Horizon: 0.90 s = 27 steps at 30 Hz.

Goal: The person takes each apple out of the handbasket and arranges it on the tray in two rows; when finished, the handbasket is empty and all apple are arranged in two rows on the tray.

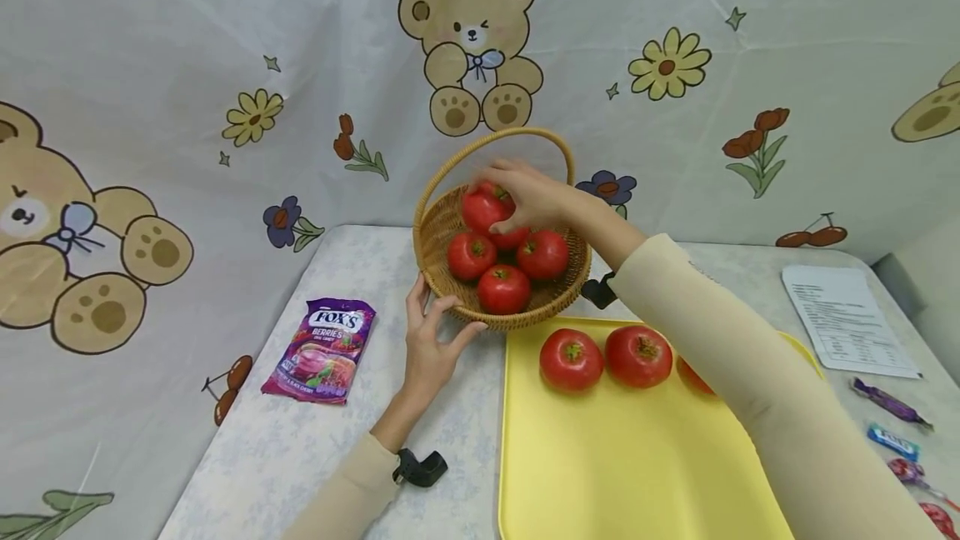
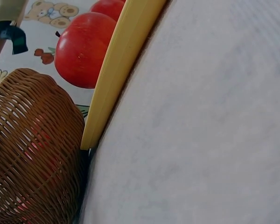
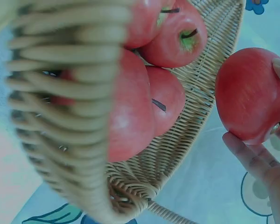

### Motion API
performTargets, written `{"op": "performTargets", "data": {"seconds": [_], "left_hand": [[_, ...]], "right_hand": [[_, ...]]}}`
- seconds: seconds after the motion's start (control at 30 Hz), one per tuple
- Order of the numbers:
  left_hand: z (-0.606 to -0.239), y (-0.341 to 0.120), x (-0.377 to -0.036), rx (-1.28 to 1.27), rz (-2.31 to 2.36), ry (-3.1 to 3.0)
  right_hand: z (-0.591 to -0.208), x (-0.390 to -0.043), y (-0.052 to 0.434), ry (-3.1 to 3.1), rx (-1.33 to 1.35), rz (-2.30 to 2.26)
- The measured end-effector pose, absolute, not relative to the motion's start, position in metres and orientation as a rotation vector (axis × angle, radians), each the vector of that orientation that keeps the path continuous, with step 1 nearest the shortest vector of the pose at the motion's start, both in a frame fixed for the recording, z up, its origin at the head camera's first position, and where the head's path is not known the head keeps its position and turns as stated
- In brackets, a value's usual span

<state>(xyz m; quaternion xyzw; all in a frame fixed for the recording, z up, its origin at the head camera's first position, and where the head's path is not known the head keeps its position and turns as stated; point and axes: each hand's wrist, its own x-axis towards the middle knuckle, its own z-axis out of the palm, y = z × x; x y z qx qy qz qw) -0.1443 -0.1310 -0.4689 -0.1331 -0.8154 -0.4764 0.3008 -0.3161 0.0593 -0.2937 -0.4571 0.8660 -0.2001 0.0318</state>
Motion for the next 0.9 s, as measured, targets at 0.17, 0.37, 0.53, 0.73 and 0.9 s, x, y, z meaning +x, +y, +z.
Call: {"op": "performTargets", "data": {"seconds": [0.17,0.37,0.53,0.73,0.9], "left_hand": [[-0.473,-0.13,-0.142,-0.337,-1.267,-2.166],[-0.474,-0.128,-0.141,-0.34,-1.268,-2.162],[-0.472,-0.127,-0.141,-0.35,-1.281,-2.158],[-0.473,-0.129,-0.143,-0.35,-1.264,-2.157],[-0.471,-0.132,-0.146,-0.35,-1.252,-2.156]], "right_hand": [[-0.294,-0.299,0.074,2.635,-1.513,-0.654],[-0.286,-0.273,0.107,2.636,-1.608,-0.692],[-0.281,-0.248,0.148,2.699,-1.565,-0.692],[-0.289,-0.222,0.206,2.795,-1.435,-0.65],[-0.301,-0.199,0.254,2.938,-1.308,-0.594]]}}
